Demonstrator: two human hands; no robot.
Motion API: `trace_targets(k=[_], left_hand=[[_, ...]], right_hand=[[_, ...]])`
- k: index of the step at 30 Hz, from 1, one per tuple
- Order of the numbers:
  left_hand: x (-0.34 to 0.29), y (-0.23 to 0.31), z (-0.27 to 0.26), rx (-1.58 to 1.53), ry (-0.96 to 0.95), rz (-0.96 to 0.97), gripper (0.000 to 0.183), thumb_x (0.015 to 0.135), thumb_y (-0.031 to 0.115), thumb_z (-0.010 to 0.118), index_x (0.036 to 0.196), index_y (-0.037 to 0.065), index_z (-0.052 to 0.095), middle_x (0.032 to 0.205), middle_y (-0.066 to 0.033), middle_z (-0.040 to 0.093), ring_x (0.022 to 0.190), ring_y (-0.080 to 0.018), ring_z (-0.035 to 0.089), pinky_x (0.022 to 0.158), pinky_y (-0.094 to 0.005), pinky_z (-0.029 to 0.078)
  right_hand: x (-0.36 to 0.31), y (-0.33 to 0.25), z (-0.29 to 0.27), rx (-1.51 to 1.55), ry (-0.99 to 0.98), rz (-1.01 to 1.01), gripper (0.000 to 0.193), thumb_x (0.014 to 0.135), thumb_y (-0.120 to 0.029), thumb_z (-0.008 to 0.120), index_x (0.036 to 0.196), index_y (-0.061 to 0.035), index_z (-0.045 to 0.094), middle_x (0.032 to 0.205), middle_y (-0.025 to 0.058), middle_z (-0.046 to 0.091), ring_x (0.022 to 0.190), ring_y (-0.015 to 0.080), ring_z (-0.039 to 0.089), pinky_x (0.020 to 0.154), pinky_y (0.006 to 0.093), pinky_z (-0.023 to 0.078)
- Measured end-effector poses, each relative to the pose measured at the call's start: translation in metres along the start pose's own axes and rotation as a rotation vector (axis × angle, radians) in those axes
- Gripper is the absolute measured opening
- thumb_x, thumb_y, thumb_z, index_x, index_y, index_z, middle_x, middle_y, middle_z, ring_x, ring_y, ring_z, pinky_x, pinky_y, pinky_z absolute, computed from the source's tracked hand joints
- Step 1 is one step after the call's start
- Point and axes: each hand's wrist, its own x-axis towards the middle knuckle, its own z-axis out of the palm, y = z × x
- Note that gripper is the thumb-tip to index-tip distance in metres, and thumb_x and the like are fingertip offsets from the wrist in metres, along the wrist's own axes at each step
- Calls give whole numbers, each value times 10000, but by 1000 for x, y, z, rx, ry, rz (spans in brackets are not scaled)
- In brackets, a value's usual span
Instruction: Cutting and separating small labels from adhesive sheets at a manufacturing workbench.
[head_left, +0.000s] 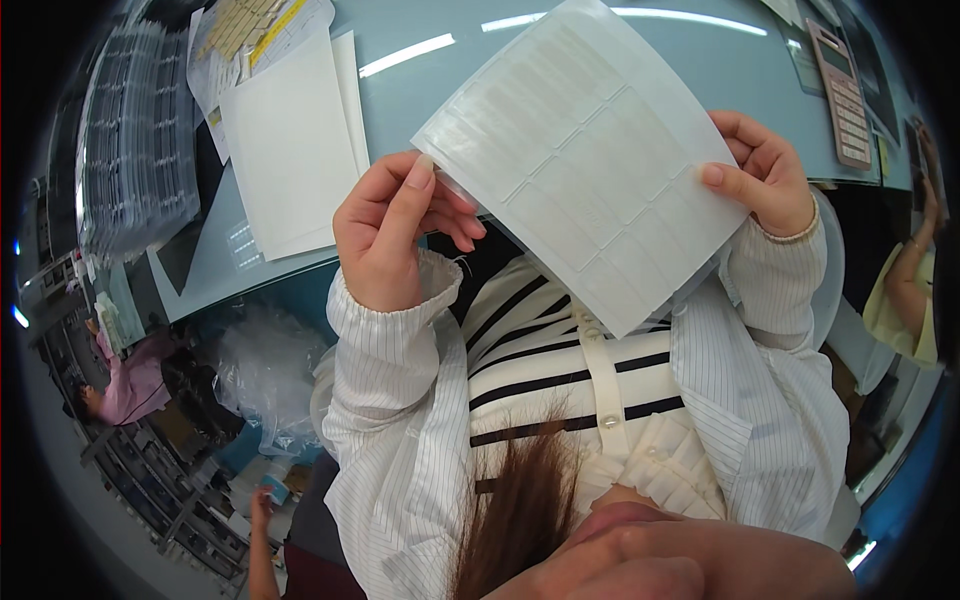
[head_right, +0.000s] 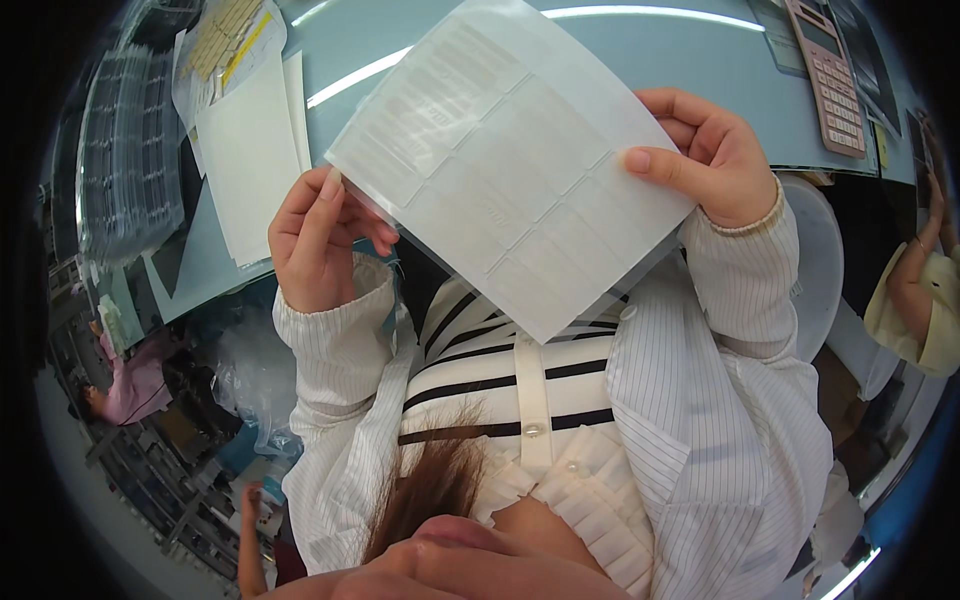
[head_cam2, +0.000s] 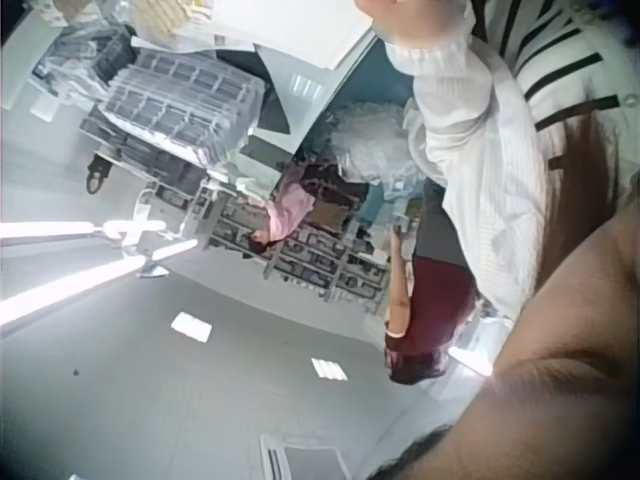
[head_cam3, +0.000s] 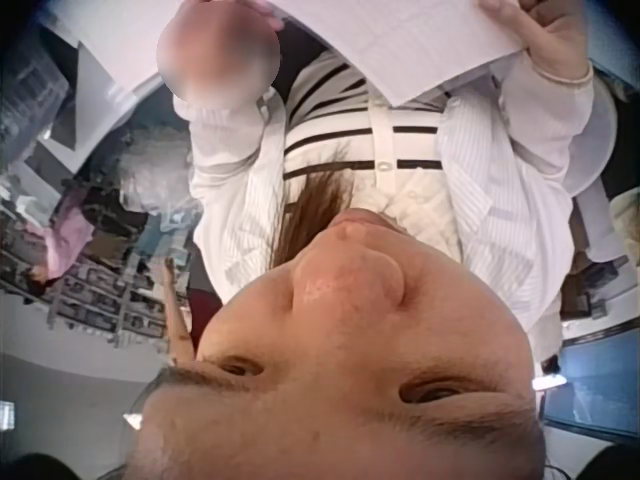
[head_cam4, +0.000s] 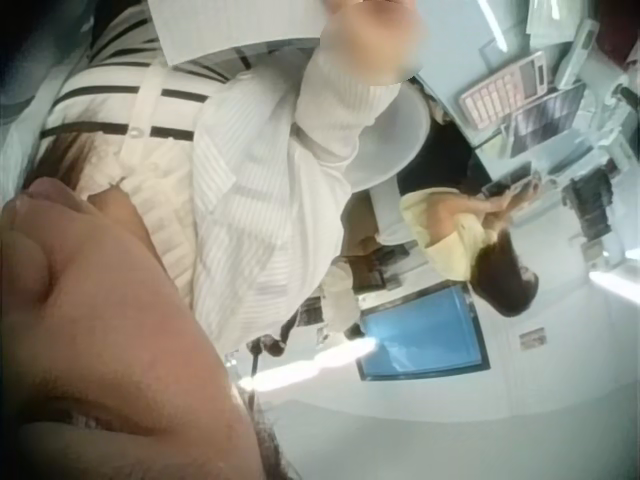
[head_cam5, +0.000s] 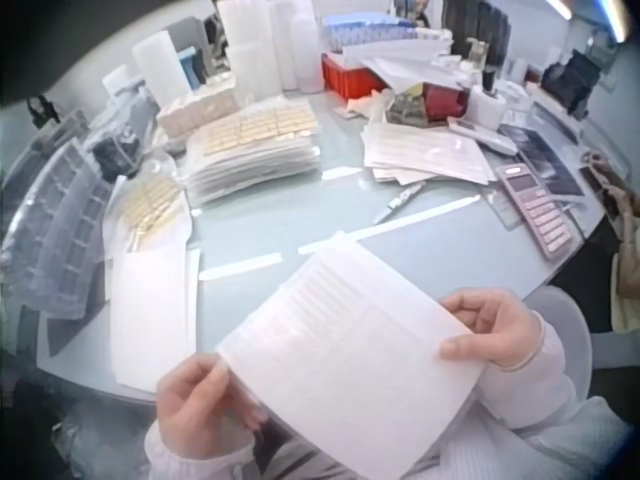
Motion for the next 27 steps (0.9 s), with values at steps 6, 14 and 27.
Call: trace_targets(k=[6,14,27], left_hand=[[-1,1,-2,-23,-10,13,231,987,145,516,1059,-50,616,807,-146,688,630,-213,676,553,-291,563],[-2,-2,-1,-35,-9,74,222,956,123,571,1085,-57,590,826,-154,685,654,-219,681,577,-311,579],[-2,-2,0,-11,65,92,214,899,52,664,1063,-57,580,877,-150,683,662,-217,690,610,-327,601]], right_hand=[[-1,0,1,6,-5,-17,541,844,-119,733,1310,36,505,1152,131,669,1021,162,651,906,290,499],[-4,0,5,18,7,-60,516,831,-102,748,1282,28,534,1096,106,686,981,146,657,880,281,507],[-6,-2,18,36,5,-82,428,819,-87,751,1199,16,583,1039,83,694,919,129,661,845,272,513]])
